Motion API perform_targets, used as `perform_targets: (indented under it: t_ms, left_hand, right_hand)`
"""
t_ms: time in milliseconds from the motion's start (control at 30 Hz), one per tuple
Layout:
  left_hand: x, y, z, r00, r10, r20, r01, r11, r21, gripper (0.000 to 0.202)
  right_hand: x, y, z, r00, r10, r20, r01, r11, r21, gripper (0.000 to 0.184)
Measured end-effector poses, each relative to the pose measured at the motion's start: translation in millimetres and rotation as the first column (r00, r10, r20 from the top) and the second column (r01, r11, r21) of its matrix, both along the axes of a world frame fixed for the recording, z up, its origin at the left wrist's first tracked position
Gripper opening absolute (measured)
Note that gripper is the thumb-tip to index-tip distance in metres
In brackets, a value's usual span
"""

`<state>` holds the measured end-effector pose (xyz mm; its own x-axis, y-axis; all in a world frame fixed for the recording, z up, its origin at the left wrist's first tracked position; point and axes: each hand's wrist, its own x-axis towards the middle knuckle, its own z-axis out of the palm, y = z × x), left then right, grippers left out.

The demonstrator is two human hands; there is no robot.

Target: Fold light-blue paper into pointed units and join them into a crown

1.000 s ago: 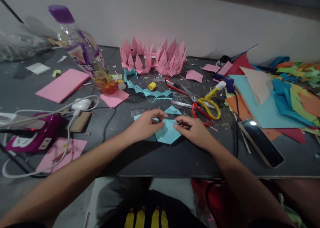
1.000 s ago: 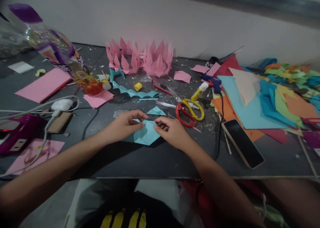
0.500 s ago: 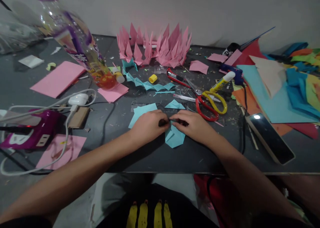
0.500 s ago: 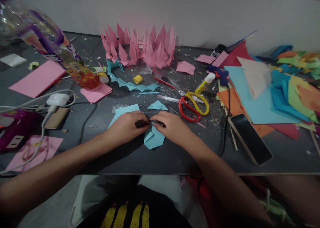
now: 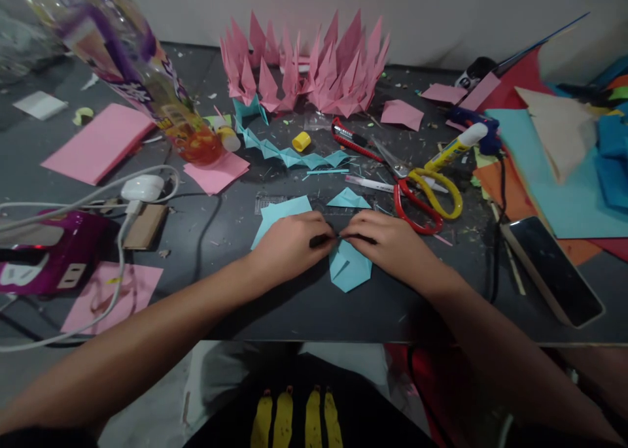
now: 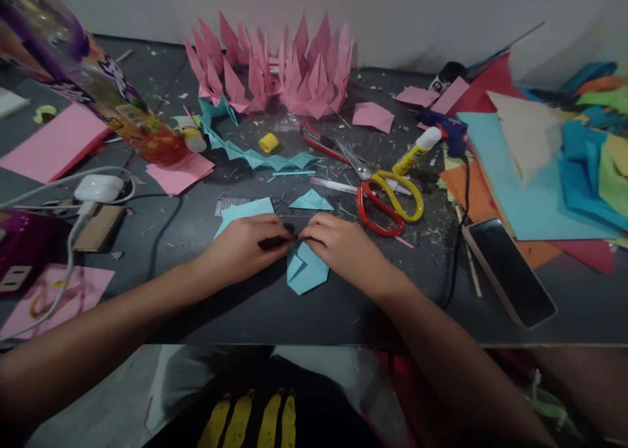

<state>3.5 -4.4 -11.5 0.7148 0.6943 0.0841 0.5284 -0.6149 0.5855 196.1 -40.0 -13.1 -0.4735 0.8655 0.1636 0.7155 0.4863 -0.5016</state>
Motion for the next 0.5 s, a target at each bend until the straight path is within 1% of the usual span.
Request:
perform_targets:
  t_ms: [100, 267, 367, 433, 500]
  left_hand:
    - [-6.7, 5.7, 0.3, 0.993, -0.106, 0.047, 0.106, 0.994, -0.006, 0.013]
    - [-11.4, 11.4, 2.4, 0.982, -0.172, 0.073, 0.174, 0.984, -0.023, 0.015]
    - [-10.0, 9.0, 1.5, 0.986, -0.158, 0.06, 0.159, 0.987, 0.0, 0.013]
    - [-8.8, 5.2, 0.1, 0.992, -0.127, 0.021, 0.126, 0.991, 0.043, 0.013]
    - [-8.4, 0.8, -1.0, 0.993, -0.115, -0.038, 0.118, 0.989, 0.091, 0.014]
  right_hand:
    - [3.4, -1.1, -1.3, 0.999, 0.049, -0.005, -0.049, 0.999, 0.019, 0.023]
    - [5.1, -3.2, -1.3, 0.996, 0.083, 0.018, -0.083, 0.996, 0.044, 0.026]
    - [5.2, -3.9, -1.1, 0.994, 0.1, 0.042, -0.104, 0.99, 0.095, 0.027]
    - [5.5, -4.3, -1.0, 0.992, 0.108, 0.07, -0.117, 0.985, 0.13, 0.028]
    - [6.0, -4.7, -0.9, 0.988, 0.118, 0.104, -0.134, 0.977, 0.164, 0.028]
